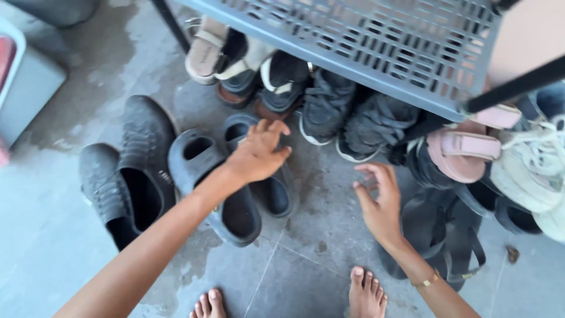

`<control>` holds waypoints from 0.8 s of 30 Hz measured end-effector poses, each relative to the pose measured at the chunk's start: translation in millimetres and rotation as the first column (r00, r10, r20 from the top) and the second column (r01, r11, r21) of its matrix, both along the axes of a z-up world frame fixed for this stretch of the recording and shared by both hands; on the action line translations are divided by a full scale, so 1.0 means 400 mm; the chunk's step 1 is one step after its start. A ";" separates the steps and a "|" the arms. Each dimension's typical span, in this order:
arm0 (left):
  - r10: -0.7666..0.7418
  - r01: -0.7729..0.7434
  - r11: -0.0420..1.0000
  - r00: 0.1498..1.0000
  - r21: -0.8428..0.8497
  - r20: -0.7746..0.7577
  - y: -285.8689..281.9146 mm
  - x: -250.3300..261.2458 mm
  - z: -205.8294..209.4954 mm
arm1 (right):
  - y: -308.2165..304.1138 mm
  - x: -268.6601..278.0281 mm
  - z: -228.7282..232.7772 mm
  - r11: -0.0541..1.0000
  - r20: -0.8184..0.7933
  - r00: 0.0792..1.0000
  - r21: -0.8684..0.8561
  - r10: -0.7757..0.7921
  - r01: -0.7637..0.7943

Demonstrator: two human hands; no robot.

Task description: Organize various pairs of shoes and sandals on a floor-standing shoe rack and the floor.

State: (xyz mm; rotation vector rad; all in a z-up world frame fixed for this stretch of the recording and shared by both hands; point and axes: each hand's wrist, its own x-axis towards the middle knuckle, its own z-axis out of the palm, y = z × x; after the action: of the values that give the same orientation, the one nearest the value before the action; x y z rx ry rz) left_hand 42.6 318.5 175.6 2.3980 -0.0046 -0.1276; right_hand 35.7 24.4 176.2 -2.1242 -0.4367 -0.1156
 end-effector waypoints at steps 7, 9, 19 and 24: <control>0.196 -0.197 0.978 0.980 0.062 0.020 0.291 -0.100 -0.068 | 0.241 0.034 -0.019 0.941 -0.082 0.944 -0.089 0.320 -0.327; 0.259 -0.259 0.962 0.966 0.090 0.012 0.365 -0.106 -0.097 | 0.302 0.035 -0.005 0.864 -0.108 0.884 -0.185 0.455 -0.468; 0.416 -0.398 0.909 0.887 -0.127 0.200 0.564 -0.151 -0.237 | 0.479 -0.058 -0.011 0.521 -0.590 0.745 -0.549 0.312 -0.653; 0.543 -0.498 0.831 0.822 -0.246 0.170 0.515 -0.166 -0.162 | 0.443 -0.071 -0.263 0.663 -0.476 0.764 -0.405 0.435 -0.629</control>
State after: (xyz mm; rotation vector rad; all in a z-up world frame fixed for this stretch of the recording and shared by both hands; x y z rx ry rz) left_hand -24.0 524.6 110.8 2.1196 0.5112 0.3995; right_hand 7.5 201.5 70.8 -2.3879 -0.9684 0.8183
